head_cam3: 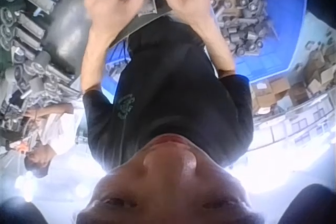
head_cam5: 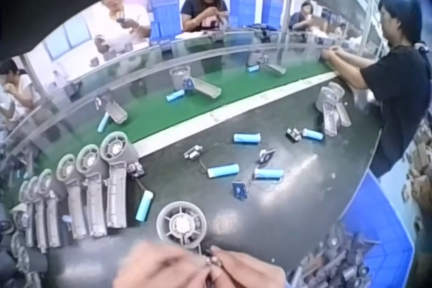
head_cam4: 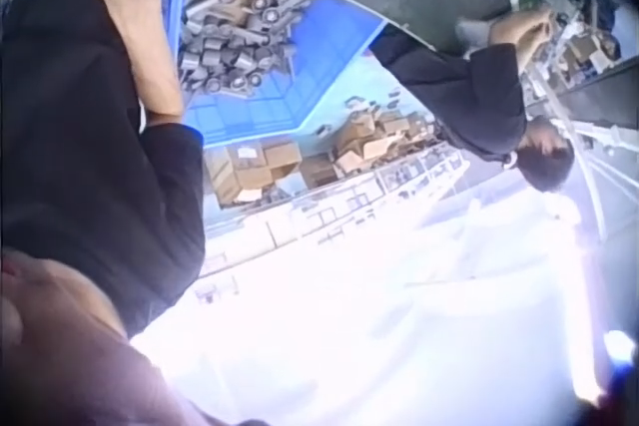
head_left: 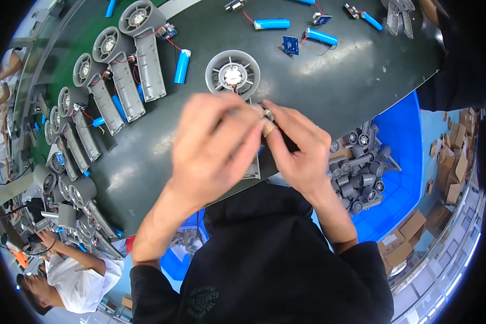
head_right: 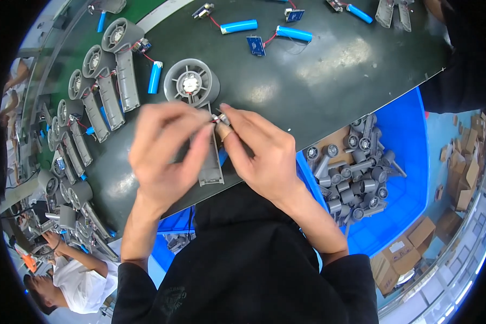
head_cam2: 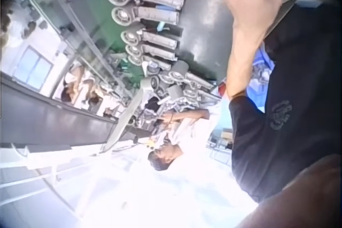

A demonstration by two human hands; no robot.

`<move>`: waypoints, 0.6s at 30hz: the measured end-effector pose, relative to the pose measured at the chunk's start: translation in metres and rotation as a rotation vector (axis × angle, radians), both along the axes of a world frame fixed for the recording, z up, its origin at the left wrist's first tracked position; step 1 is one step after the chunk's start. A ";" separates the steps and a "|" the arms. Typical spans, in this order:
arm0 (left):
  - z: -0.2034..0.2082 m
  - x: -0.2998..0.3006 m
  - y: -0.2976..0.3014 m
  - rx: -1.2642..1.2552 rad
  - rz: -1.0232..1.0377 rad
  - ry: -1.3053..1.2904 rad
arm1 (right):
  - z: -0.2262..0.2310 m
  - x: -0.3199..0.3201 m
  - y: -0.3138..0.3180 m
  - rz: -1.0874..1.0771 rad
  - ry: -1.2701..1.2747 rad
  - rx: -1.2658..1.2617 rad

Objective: The person assembles electronic modules into metal fan housings by hand, connecting them on an industrial production line.

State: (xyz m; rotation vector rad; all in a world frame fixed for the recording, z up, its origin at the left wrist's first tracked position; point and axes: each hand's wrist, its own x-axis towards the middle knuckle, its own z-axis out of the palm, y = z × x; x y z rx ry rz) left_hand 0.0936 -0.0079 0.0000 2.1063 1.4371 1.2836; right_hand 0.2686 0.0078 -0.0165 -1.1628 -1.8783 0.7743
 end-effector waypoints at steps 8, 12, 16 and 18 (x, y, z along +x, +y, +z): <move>0.001 -0.017 0.014 -0.265 0.060 -0.253 | 0.013 0.005 -0.012 -0.003 0.210 -0.278; 0.028 -0.013 0.000 -0.100 0.083 -0.353 | 0.042 0.002 -0.016 -0.001 0.255 -0.062; 0.056 -0.015 -0.008 0.061 0.094 -0.368 | 0.072 -0.002 -0.013 0.038 0.209 0.233; 0.067 -0.016 -0.011 0.090 0.099 -0.389 | 0.086 -0.005 -0.011 0.075 0.225 0.338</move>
